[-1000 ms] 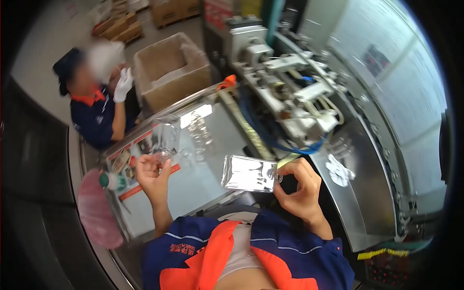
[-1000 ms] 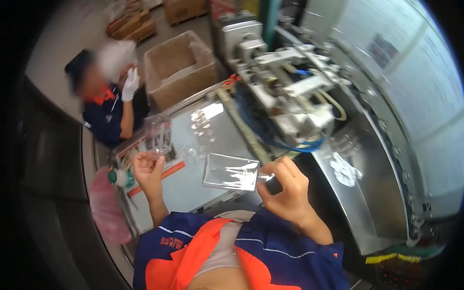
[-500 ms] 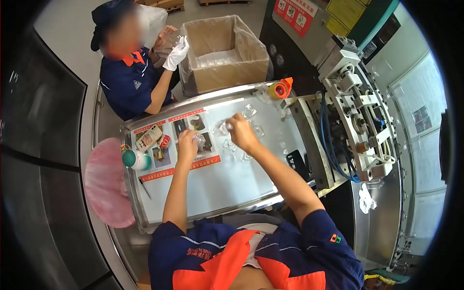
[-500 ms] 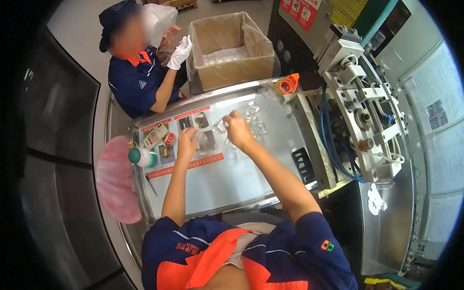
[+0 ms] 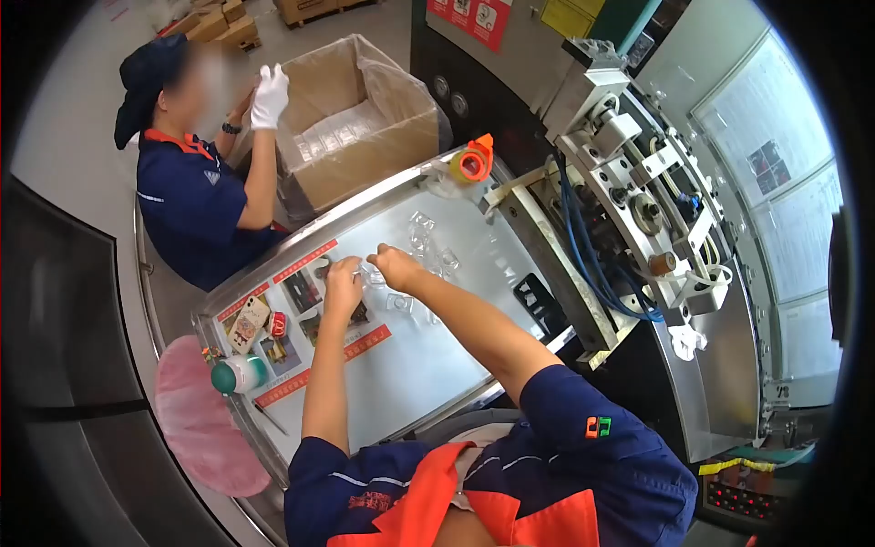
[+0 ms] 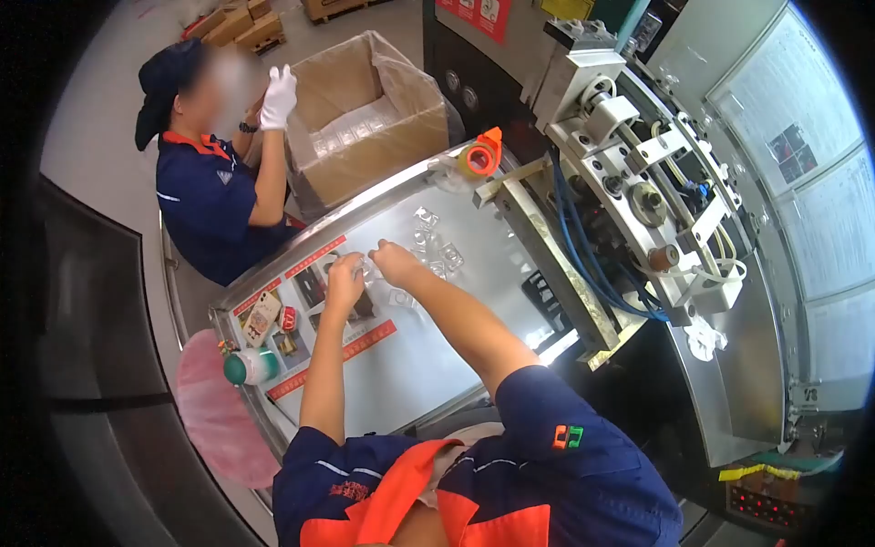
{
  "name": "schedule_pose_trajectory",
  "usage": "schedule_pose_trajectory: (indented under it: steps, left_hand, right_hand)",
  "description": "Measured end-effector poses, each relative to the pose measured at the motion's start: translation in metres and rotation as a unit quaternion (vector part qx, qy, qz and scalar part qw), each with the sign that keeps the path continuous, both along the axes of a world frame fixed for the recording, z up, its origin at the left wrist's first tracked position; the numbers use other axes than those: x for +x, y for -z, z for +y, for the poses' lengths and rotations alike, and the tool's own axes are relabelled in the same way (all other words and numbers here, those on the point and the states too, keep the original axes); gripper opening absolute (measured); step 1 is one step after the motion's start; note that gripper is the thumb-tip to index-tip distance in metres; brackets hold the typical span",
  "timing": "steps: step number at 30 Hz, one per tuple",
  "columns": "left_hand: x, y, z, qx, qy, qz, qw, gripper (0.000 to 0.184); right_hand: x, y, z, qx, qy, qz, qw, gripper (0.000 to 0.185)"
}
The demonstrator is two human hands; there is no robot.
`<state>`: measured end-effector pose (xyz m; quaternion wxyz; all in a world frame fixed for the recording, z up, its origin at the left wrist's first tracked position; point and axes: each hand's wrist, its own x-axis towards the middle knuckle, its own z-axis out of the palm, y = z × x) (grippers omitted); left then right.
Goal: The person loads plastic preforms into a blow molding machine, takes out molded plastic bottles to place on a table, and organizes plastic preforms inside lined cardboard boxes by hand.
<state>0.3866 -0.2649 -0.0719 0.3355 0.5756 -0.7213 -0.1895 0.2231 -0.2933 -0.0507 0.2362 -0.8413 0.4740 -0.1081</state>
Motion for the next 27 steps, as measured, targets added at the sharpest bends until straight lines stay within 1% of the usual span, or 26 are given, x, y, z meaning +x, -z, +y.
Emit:
schedule_pose_trajectory:
  steps: [2,3,4,6,7,8,9,10,11,13,14,16,17,20,22,25,27]
  left_hand:
    - [-0.004,-0.007,0.007,-0.063,-0.035,0.035,0.997,0.021]
    - [-0.004,-0.007,0.013,-0.095,-0.058,0.05,0.992,0.021]
    - [-0.003,-0.002,0.023,-0.088,-0.118,0.083,0.986,0.017]
    - [-0.004,-0.001,0.057,0.019,-0.164,0.138,0.977,0.015]
    - [-0.006,0.001,0.077,0.07,-0.186,0.167,0.966,0.014]
    - [-0.009,0.026,0.098,0.093,-0.142,0.159,0.973,0.013]
    - [-0.014,0.055,0.118,0.117,-0.094,0.15,0.977,0.012]
    - [-0.027,0.065,0.138,0.152,-0.006,0.144,0.978,0.013]
    - [-0.043,0.071,0.151,0.188,0.083,0.137,0.969,0.014]
    - [-0.075,0.073,0.155,0.148,0.23,0.067,0.96,0.024]
    - [-0.089,0.072,0.153,0.129,0.233,0.05,0.963,0.028]
    - [-0.108,0.066,0.142,0.088,0.234,0.012,0.968,0.037]
    - [-0.114,0.064,0.135,0.097,0.217,0.004,0.971,0.04]
    - [-0.116,0.068,0.116,0.12,0.168,-0.013,0.978,0.047]
    - [-0.114,0.072,0.106,0.129,0.141,-0.01,0.981,0.05]
    - [-0.106,0.074,0.095,0.122,0.129,-0.029,0.984,0.052]
    - [-0.099,0.075,0.083,0.141,0.117,-0.029,0.983,0.052]
  right_hand:
    - [-0.006,0.005,-0.002,-0.022,-0.008,-0.029,0.999,0.04]
    - [-0.013,0.004,0.003,-0.043,0.033,-0.062,0.997,0.04]
    - [-0.022,0.003,0.011,-0.063,0.071,-0.095,0.991,0.039]
    - [-0.056,0.002,0.039,-0.089,0.175,-0.1,0.975,0.036]
    - [-0.078,-0.005,0.058,-0.078,0.215,-0.114,0.967,0.029]
    - [-0.102,0.005,0.077,-0.118,0.234,-0.093,0.96,0.025]
    - [-0.129,0.02,0.095,-0.098,0.217,-0.014,0.971,0.031]
    - [-0.146,0.028,0.111,-0.022,0.186,0.069,0.98,0.031]
    - [-0.156,0.035,0.125,0.057,0.154,0.151,0.975,0.032]
    - [-0.16,0.054,0.137,0.02,0.084,0.155,0.984,0.037]
    - [-0.162,0.062,0.137,-0.001,0.047,0.156,0.987,0.04]
    - [-0.157,0.064,0.115,-0.056,0.004,0.209,0.976,0.043]
    - [-0.154,0.064,0.102,-0.083,-0.015,0.234,0.969,0.045]
    - [-0.152,0.065,0.071,-0.077,-0.074,0.258,0.96,0.045]
    - [-0.147,0.066,0.053,-0.069,-0.096,0.237,0.964,0.046]
    - [-0.137,0.072,0.03,-0.074,-0.123,0.227,0.963,0.046]
    - [-0.128,0.074,0.014,-0.084,-0.144,0.236,0.957,0.044]
